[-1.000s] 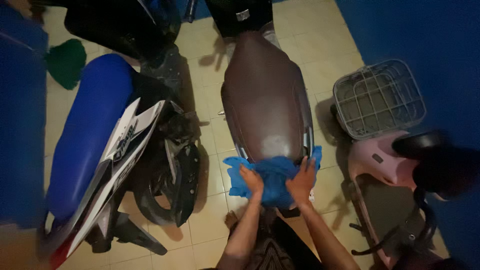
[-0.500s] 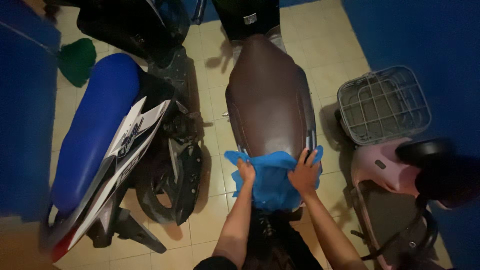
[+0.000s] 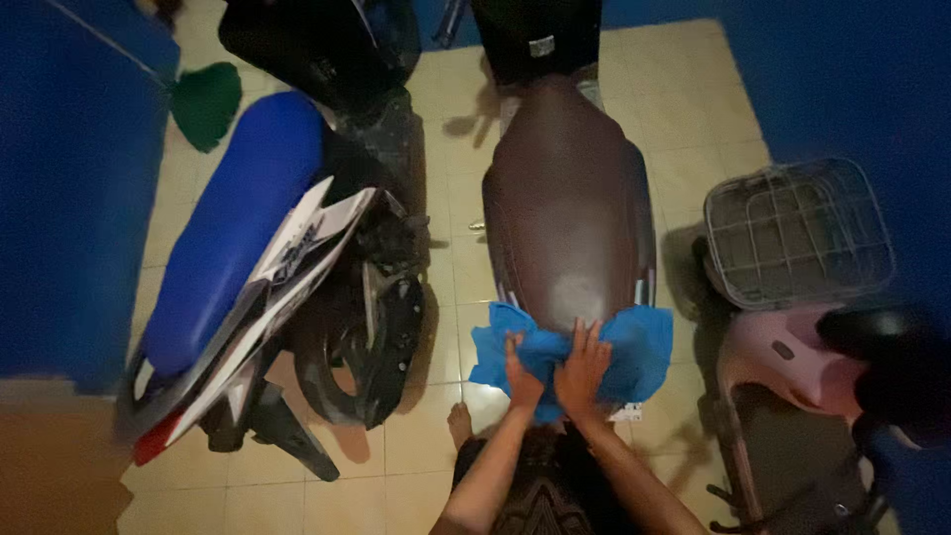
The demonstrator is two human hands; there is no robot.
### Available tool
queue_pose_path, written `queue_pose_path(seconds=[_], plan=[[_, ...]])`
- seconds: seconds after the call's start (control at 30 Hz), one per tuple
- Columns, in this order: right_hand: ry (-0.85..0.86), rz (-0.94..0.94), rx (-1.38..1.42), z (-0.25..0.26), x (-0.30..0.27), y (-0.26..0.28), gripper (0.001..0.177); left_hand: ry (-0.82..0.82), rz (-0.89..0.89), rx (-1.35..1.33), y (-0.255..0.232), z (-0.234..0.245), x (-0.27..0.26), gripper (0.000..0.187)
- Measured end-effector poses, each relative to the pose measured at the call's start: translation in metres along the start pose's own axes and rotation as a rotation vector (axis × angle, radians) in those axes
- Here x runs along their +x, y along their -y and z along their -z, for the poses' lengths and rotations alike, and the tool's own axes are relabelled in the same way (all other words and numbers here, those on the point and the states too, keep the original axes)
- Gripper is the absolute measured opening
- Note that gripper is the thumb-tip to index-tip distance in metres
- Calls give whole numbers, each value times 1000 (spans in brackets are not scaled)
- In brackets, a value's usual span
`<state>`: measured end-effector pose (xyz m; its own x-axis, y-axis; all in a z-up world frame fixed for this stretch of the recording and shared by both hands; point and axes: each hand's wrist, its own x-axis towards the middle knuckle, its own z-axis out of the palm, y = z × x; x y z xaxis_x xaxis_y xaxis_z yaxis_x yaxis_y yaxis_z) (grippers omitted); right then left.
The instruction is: The person wipes the seat, mirror, and front panel of a scooter using a blue cloth.
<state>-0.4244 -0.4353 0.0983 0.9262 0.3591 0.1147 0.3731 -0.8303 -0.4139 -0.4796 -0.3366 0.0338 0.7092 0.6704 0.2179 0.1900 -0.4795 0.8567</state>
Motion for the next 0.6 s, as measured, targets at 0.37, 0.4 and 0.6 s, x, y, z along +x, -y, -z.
queue_pose_path(seconds=[0.37,0.4,0.6], plan=[[133,-72,793,-66,99,63,70,199,454,-835,29,77,142,77],[34,123,904,-64,119,76,61,222,445,-865,27,88,161,78],[13,180,980,-9,202,165,44,362,161,-723,-7,163,263,87]])
